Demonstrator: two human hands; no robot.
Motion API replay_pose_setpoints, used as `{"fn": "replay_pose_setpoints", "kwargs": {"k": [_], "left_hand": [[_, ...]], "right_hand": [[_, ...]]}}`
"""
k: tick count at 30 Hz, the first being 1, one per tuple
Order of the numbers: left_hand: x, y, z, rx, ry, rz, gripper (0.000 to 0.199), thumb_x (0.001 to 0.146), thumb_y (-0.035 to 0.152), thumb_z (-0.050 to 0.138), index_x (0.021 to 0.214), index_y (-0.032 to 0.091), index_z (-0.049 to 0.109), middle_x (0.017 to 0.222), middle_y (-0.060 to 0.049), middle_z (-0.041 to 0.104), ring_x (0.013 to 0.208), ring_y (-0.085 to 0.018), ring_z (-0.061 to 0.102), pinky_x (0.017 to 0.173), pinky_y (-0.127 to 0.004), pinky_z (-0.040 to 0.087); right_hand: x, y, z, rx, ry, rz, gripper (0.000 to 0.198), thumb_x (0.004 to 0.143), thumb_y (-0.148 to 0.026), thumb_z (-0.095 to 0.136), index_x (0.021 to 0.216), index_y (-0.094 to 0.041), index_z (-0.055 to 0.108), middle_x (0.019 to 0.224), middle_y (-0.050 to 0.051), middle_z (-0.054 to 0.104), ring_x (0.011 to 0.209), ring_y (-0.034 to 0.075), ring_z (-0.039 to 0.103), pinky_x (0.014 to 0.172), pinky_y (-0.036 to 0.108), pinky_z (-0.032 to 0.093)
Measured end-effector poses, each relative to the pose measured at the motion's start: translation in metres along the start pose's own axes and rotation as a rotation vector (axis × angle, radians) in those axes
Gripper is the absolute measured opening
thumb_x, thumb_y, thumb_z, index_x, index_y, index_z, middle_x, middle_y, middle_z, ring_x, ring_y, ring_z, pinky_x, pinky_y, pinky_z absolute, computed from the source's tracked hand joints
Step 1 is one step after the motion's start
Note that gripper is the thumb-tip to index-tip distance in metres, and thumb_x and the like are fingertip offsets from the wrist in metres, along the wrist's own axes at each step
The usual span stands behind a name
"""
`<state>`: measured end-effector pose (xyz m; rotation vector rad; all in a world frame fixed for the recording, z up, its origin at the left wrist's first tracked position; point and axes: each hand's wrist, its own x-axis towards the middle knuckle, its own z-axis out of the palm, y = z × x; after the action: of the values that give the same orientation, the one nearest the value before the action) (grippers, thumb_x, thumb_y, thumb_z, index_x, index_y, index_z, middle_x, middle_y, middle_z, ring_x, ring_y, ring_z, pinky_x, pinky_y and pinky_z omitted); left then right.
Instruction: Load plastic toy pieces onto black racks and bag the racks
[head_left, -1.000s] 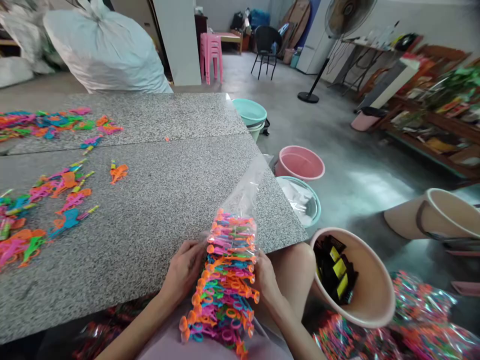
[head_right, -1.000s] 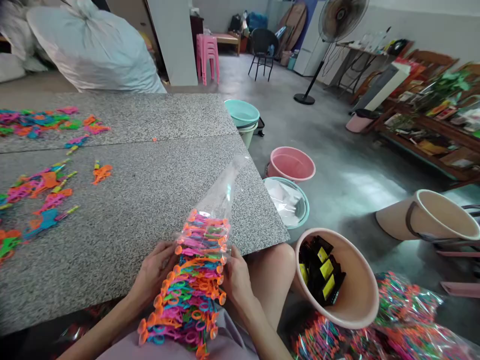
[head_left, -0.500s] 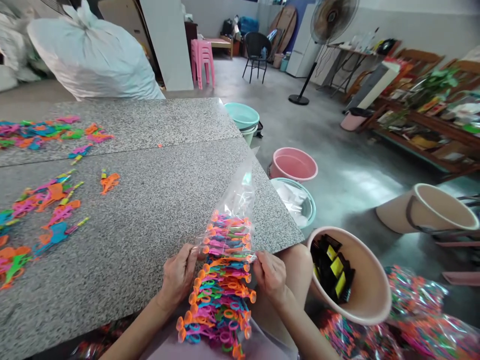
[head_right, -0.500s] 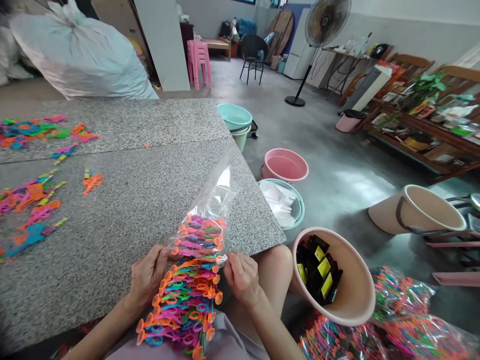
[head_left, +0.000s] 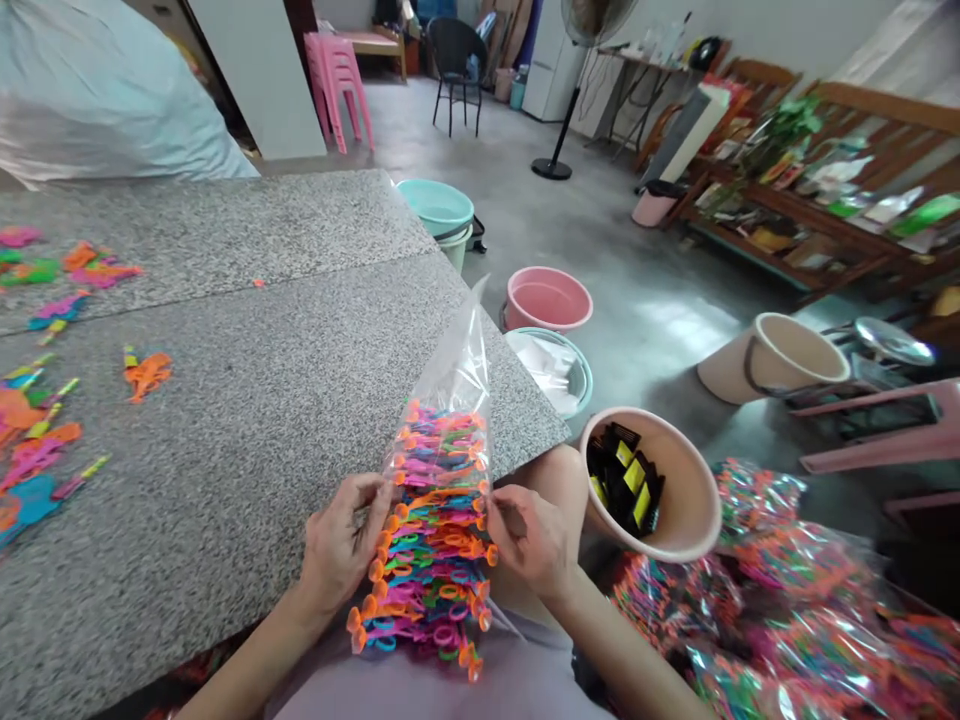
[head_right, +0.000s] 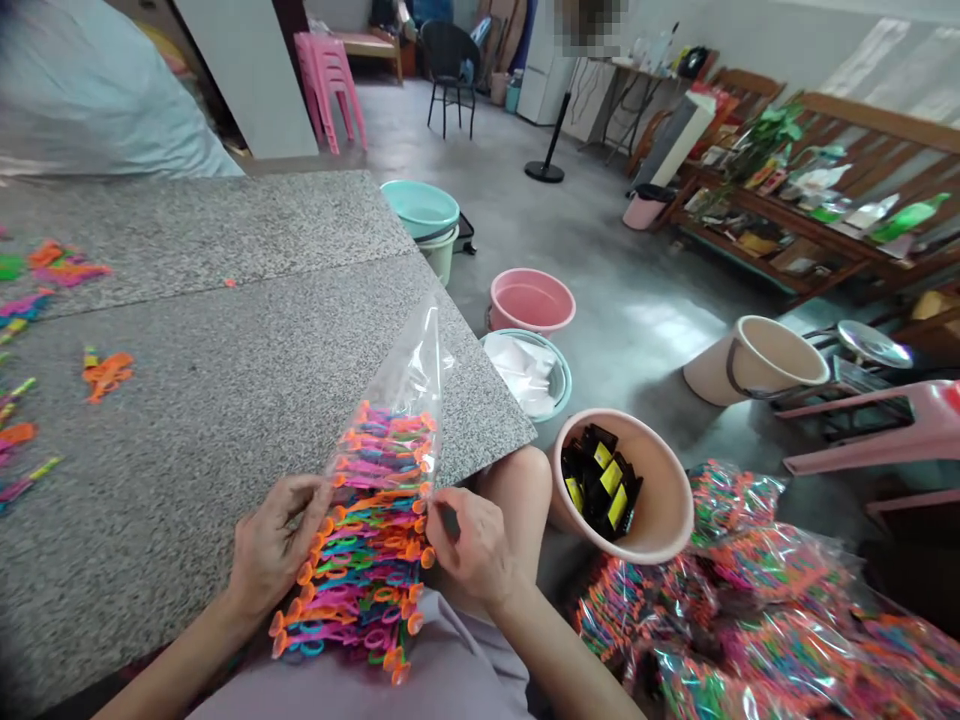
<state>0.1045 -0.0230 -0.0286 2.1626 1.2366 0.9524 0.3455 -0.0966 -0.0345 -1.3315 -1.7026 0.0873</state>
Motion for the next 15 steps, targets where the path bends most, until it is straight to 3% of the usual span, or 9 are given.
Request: {"fn": "replay_pose_setpoints", "kwargs": {"k": [3, 5, 10, 15], "left_hand": [[0.009, 0.002, 0.001, 0.039, 0.024, 0.111, 0.008, 0.103, 0.027, 0.047, 0.102, 0.022, 0.053, 0.073, 0.005, 0.072, 0.062, -0.010, 0.073, 0.054, -0.012, 0.051], [0.011, -0.001, -0.001, 0.105, 0.044, 0.239, 0.010, 0.104, 0.026, 0.045, 0.103, 0.021, 0.055, 0.073, 0.005, 0.071, 0.057, -0.008, 0.071, 0.052, -0.011, 0.051], [0.006, -0.013, -0.005, 0.176, 0.120, 0.480, 0.010, 0.100, 0.019, 0.053, 0.105, 0.022, 0.062, 0.083, 0.000, 0.076, 0.067, -0.012, 0.074, 0.068, -0.016, 0.057], [-0.007, -0.029, -0.009, 0.162, 0.062, 0.582, 0.021, 0.098, 0.011, 0.051, 0.112, 0.021, 0.063, 0.095, -0.003, 0.079, 0.082, -0.014, 0.076, 0.077, -0.018, 0.058]], "right_hand": [[0.005, -0.001, 0.000, 0.061, -0.002, 0.163, 0.003, 0.095, -0.021, 0.059, 0.093, -0.020, 0.061, 0.076, 0.002, 0.069, 0.065, 0.014, 0.068, 0.058, 0.023, 0.055], [0.005, 0.001, 0.000, 0.093, -0.019, 0.173, 0.006, 0.096, -0.020, 0.058, 0.092, -0.020, 0.062, 0.077, 0.002, 0.068, 0.067, 0.014, 0.066, 0.058, 0.022, 0.054], [-0.002, 0.010, 0.008, -0.076, 0.046, -0.106, 0.015, 0.096, -0.009, 0.051, 0.102, -0.015, 0.062, 0.078, 0.006, 0.068, 0.068, 0.016, 0.064, 0.061, 0.027, 0.053], [-0.008, 0.018, 0.005, -0.201, 0.121, -0.444, 0.017, 0.095, -0.010, 0.049, 0.095, -0.013, 0.065, 0.076, 0.007, 0.069, 0.067, 0.016, 0.063, 0.062, 0.030, 0.052]]}}
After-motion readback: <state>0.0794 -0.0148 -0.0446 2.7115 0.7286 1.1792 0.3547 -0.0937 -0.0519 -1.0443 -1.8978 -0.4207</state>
